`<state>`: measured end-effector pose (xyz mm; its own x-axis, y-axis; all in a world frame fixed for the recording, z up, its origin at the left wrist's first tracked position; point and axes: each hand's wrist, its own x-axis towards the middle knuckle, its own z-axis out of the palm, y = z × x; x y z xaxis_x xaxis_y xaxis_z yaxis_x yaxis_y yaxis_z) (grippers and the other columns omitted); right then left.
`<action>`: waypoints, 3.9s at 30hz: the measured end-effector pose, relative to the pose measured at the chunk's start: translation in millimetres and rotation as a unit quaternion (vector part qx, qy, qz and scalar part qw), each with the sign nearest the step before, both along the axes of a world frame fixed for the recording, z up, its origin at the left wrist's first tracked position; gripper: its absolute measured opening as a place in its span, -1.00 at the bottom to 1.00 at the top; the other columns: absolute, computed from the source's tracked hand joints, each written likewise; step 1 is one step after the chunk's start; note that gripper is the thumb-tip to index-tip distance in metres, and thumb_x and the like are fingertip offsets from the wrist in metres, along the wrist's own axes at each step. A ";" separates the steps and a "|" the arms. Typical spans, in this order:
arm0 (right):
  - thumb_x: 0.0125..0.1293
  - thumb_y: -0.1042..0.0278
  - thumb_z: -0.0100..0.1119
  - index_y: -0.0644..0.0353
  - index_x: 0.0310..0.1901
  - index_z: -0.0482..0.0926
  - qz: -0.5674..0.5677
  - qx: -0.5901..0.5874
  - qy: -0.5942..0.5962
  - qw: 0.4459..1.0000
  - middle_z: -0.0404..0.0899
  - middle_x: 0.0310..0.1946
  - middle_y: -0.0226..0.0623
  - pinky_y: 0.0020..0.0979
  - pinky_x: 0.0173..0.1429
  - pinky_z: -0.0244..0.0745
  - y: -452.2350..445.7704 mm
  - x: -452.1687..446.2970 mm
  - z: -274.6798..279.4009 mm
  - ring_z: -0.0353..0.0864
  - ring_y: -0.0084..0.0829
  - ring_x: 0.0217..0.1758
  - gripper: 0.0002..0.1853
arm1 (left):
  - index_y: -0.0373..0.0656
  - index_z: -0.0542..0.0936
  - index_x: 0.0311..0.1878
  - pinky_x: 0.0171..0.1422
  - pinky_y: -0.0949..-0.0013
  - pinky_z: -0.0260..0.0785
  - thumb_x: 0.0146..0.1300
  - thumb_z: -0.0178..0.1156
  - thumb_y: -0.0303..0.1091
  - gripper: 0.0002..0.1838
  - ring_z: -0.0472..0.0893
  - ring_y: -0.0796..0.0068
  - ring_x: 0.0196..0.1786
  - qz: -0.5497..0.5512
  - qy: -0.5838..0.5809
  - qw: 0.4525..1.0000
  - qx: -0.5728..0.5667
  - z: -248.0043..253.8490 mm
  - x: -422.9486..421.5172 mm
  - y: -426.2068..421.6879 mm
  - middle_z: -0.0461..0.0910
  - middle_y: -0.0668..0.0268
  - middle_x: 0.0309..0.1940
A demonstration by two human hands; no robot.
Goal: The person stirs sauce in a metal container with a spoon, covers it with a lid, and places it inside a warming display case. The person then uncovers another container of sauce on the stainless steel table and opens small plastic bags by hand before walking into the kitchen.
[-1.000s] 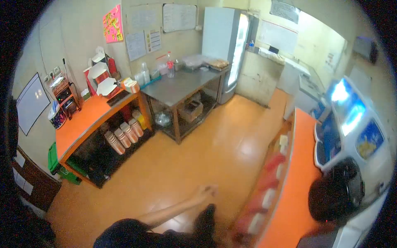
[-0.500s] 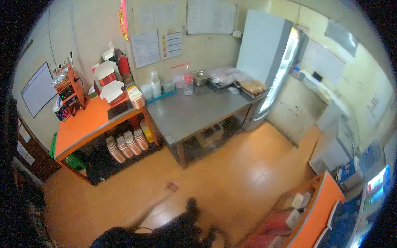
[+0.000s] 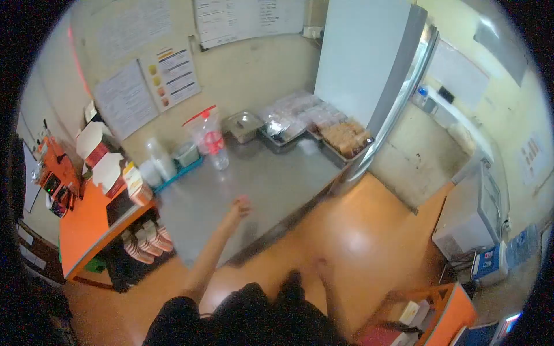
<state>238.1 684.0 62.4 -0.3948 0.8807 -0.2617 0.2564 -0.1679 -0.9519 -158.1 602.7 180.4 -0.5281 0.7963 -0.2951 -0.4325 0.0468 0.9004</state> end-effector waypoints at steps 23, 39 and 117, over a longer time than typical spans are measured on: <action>0.13 0.51 0.09 0.34 -0.02 0.51 0.314 0.528 -0.241 0.751 0.51 -0.08 0.08 -0.03 -0.11 0.56 489.8 -380.0 46.3 0.60 0.09 -0.19 -0.66 | -0.14 0.32 -0.17 0.02 0.19 0.46 0.33 0.13 -0.34 -0.81 0.47 0.23 0.07 0.474 -0.276 0.803 0.233 -36.7 -167.9 328.5 0.37 0.20 -0.09; 0.25 0.42 0.05 0.36 0.11 0.39 0.330 0.502 -0.243 0.761 0.31 0.21 0.21 -0.08 0.05 0.54 488.3 -363.8 32.7 0.52 0.10 0.07 -0.60 | 0.08 0.01 0.24 0.21 0.10 0.26 0.09 0.35 -0.46 -0.20 0.32 0.11 0.19 0.614 -0.136 0.775 0.056 -4.9 24.4 288.0 0.24 0.01 0.09; 0.21 0.33 0.20 0.26 -0.20 0.50 0.555 0.271 0.056 0.785 0.51 -0.42 -0.06 -0.25 -0.25 0.44 375.9 -249.4 211.4 0.55 -0.07 -0.35 -0.80 | -0.31 0.59 -0.45 -0.46 0.42 0.38 0.35 0.06 -0.28 -0.68 0.53 0.57 -0.58 -0.076 0.137 0.981 -0.113 87.9 49.2 274.0 0.53 0.30 -0.66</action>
